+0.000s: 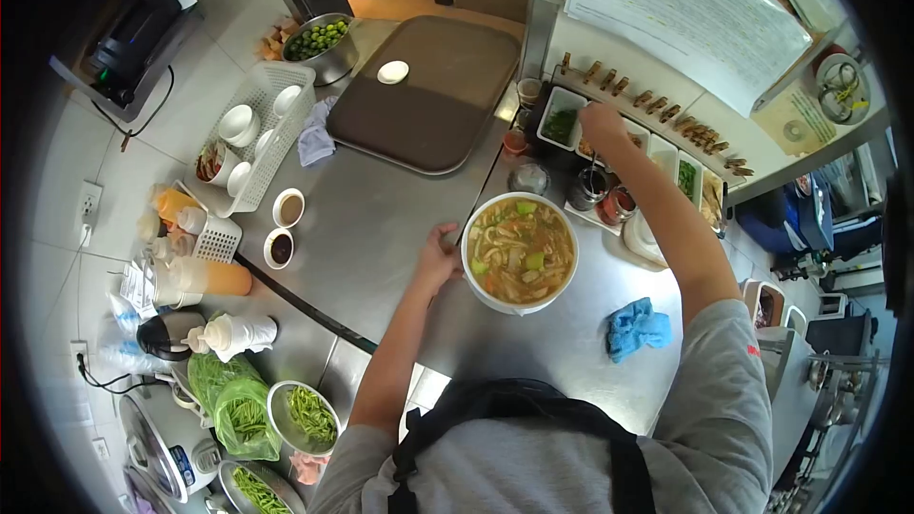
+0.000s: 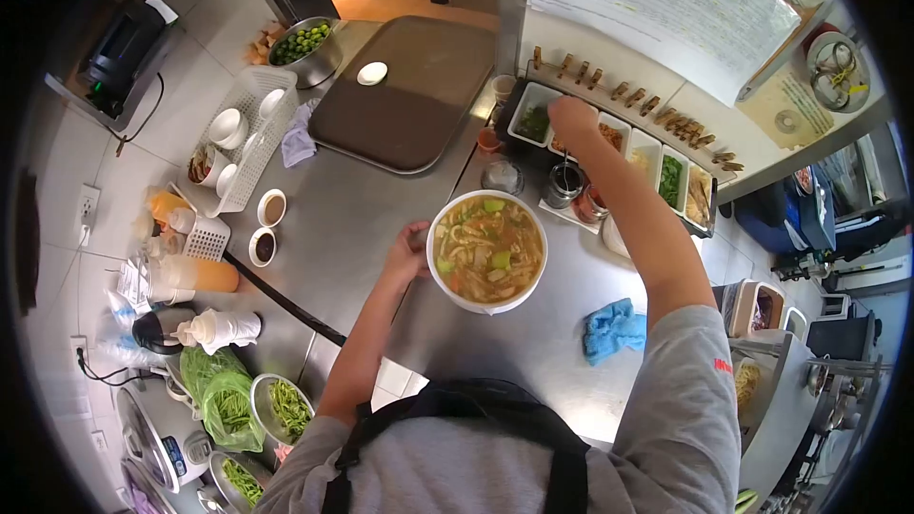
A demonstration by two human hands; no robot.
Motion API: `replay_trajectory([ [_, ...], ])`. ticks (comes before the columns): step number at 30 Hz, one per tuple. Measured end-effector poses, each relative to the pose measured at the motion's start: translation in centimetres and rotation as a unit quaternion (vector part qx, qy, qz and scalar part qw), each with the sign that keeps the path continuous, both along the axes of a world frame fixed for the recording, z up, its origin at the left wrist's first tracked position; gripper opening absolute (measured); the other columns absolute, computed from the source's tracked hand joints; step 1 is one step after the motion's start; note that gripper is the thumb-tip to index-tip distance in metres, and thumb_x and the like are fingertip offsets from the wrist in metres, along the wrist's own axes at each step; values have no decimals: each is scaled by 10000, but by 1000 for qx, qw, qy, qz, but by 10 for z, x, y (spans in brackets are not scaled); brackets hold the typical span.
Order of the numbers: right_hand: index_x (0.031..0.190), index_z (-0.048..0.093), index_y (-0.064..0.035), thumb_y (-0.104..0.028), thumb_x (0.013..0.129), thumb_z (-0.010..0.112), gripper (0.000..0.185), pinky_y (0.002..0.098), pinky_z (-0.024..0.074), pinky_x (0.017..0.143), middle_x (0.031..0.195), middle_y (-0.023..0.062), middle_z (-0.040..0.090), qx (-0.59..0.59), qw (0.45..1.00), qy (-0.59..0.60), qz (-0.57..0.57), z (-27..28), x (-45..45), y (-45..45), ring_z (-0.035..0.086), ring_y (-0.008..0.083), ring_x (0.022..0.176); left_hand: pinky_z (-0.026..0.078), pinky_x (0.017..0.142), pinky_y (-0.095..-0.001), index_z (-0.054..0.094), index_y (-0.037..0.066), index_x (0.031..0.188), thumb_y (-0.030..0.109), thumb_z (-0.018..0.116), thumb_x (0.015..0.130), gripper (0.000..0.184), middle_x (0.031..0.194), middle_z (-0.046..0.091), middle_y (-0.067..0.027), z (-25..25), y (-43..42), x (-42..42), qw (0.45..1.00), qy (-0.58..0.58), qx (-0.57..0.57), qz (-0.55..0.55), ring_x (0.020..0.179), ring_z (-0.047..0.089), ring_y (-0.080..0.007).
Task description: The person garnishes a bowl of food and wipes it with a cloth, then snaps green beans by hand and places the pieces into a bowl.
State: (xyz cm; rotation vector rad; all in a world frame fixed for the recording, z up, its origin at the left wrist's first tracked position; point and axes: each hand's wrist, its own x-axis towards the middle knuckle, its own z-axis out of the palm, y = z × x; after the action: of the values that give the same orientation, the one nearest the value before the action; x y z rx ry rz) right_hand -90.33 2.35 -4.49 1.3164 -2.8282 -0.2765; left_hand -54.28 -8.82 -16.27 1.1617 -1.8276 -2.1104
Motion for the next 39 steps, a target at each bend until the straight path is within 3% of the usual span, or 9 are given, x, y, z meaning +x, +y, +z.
replay_trajectory([
  [4,884,732,-78,-105,724,697,166,377,556,769,906,129,700,1,1000,5,1,0,21,1,673,295,910,579,591,-305,399,58,1354,32,643,838,572,915,633,-87,0,2,0,1000,1,1,6,735,654,-169],
  [10,955,741,-108,-150,776,641,210,342,536,668,895,84,711,-77,928,-103,350,-29,-57,35,682,229,739,563,629,-286,379,55,1378,108,571,921,499,923,647,-97,15,30,31,995,50,40,78,752,658,-164],
  [13,1053,688,-11,-115,856,584,246,270,422,504,802,84,701,-240,896,-373,19,-24,-37,47,561,142,589,551,651,-269,383,54,1376,116,553,934,478,945,657,-98,12,44,59,992,62,41,103,756,661,-160],
  [16,1127,651,9,-103,907,542,270,222,363,458,789,52,678,-297,839,-431,-150,-14,-22,53,482,64,556,538,663,-250,391,51,1368,114,548,936,464,962,662,-95,9,54,81,993,54,14,103,759,660,-154],
  [19,1169,630,4,-88,911,526,293,216,327,457,801,44,640,-394,698,-572,-175,-16,-19,67,414,65,535,531,653,-237,413,50,1352,109,553,932,446,949,664,-90,-3,58,89,992,70,-6,100,752,658,-144],
  [25,1202,616,-7,-137,944,531,301,186,297,492,793,-3,580,-451,638,-608,-140,18,16,98,359,52,555,517,578,-213,460,39,1311,97,590,907,429,877,667,-76,-4,57,86,991,76,-23,106,682,651,-128],
  [28,1224,595,4,-128,942,543,316,201,285,452,810,-3,610,-474,640,-590,-129,36,66,119,369,39,514,512,555,-209,470,26,1297,96,608,898,428,853,667,-71,-9,57,87,990,81,-33,112,661,649,-125],
  [34,1181,650,-57,-2,914,529,298,258,489,673,828,50,689,-440,864,-242,38,13,187,159,594,100,696,513,567,-206,499,10,1261,95,611,898,389,842,669,-70,-8,61,86,987,89,-56,121,660,646,-116],
  [39,1165,664,-104,21,885,527,336,343,525,726,880,115,705,-461,871,-162,45,26,189,152,691,235,791,500,561,-210,535,11,1213,91,592,905,323,820,658,-59,-6,70,92,980,91,-94,153,629,618,-100],
])
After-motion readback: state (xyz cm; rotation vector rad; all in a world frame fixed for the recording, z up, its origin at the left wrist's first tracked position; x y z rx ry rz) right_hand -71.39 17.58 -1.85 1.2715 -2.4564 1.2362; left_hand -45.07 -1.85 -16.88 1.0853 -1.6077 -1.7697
